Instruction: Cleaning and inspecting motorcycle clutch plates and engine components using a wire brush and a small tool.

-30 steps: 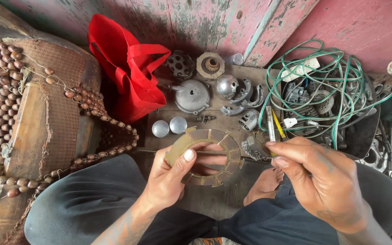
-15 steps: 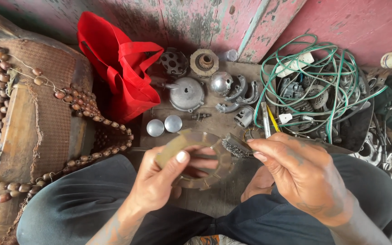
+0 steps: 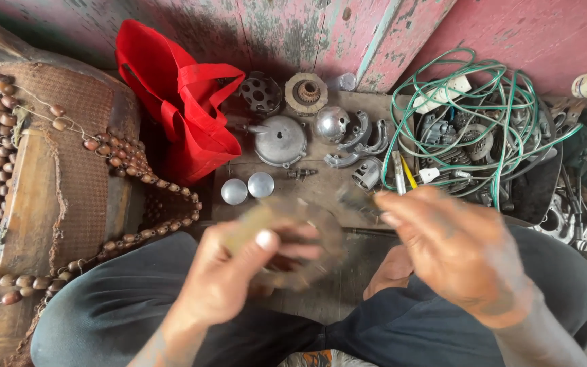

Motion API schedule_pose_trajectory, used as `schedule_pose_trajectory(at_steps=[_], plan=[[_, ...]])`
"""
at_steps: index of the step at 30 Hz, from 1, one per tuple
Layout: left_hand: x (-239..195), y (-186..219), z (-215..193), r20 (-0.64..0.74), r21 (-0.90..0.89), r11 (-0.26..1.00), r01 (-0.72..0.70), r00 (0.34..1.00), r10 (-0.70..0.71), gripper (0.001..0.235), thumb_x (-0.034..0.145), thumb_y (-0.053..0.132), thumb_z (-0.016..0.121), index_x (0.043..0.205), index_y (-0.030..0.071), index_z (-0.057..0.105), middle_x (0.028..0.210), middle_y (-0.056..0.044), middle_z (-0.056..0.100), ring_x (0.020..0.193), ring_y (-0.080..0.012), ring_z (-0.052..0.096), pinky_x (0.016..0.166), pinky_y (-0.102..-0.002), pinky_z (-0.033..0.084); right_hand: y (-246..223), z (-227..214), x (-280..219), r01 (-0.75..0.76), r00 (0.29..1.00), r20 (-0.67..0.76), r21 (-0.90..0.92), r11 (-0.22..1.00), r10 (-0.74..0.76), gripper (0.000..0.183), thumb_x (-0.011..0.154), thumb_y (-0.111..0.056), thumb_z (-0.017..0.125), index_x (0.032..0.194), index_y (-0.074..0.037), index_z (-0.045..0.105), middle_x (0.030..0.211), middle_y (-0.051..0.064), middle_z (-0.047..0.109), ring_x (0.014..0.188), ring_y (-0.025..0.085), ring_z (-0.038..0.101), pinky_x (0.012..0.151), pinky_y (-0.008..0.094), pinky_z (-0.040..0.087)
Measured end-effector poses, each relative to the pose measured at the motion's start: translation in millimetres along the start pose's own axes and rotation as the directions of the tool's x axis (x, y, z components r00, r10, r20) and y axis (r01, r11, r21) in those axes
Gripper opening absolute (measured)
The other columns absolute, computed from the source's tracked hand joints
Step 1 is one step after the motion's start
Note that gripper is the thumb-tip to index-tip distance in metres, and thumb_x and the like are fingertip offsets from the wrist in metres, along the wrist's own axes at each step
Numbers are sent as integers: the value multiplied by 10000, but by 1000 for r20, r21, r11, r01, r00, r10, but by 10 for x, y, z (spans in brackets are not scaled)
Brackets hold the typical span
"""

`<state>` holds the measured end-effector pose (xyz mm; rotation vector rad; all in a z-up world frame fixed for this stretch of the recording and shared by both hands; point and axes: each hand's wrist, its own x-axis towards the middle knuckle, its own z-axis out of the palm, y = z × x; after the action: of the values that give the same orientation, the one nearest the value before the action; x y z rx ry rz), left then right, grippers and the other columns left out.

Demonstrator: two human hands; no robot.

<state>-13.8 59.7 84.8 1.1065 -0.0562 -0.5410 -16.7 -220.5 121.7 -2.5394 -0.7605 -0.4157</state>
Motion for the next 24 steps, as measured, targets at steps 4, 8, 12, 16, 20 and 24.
schedule_pose_trajectory(at_steps=[4,8,12,16,20,24], plan=[[2,12,-119,11,59,986,-155,988,155,495,1032,323,519,1274,-88,650,1188,-255,766,1010,-372,808,740,-350,671,-28,-96,38,-135,981,-134,29,990,137,179,1027,-1,626,1166,40,732,995,172,709,900,236,703,920,334,556],[3,-20,-62,77,12,994,-112,991,111,487,1048,306,497,1270,-104,638,1227,-232,746,1029,-381,795,758,-358,657,-104,-115,26,-167,982,-54,206,964,181,182,993,-40,586,1104,60,689,978,143,717,790,191,675,790,289,541],[14,-7,-32,69,29,993,-113,991,111,493,1045,309,494,1263,-108,643,1202,-236,755,1021,-366,798,758,-367,667,-137,-84,-57,-157,986,-19,201,967,165,201,975,-64,601,1130,22,695,973,114,727,817,166,694,815,284,561],[37,-58,36,66,33,993,-109,992,107,456,1048,284,499,1248,-97,648,1209,-228,756,1041,-347,794,752,-337,664,-122,16,-140,-121,992,-17,86,989,123,210,965,-113,643,1144,-35,720,1021,88,762,888,175,748,855,309,581],[45,-74,101,90,92,992,-85,993,77,419,1034,262,527,1252,-77,639,1223,-223,759,1041,-323,799,769,-318,655,-79,40,-117,-78,997,10,45,996,78,238,977,-101,646,1203,-43,689,1055,107,728,867,197,735,836,329,579],[55,-104,77,78,79,995,-56,996,49,435,1026,272,538,1285,-66,632,1234,-220,756,1028,-315,801,762,-318,657,-70,34,-110,-58,998,39,23,998,57,246,973,-112,651,1206,-46,687,1086,111,721,877,225,730,830,353,577]])
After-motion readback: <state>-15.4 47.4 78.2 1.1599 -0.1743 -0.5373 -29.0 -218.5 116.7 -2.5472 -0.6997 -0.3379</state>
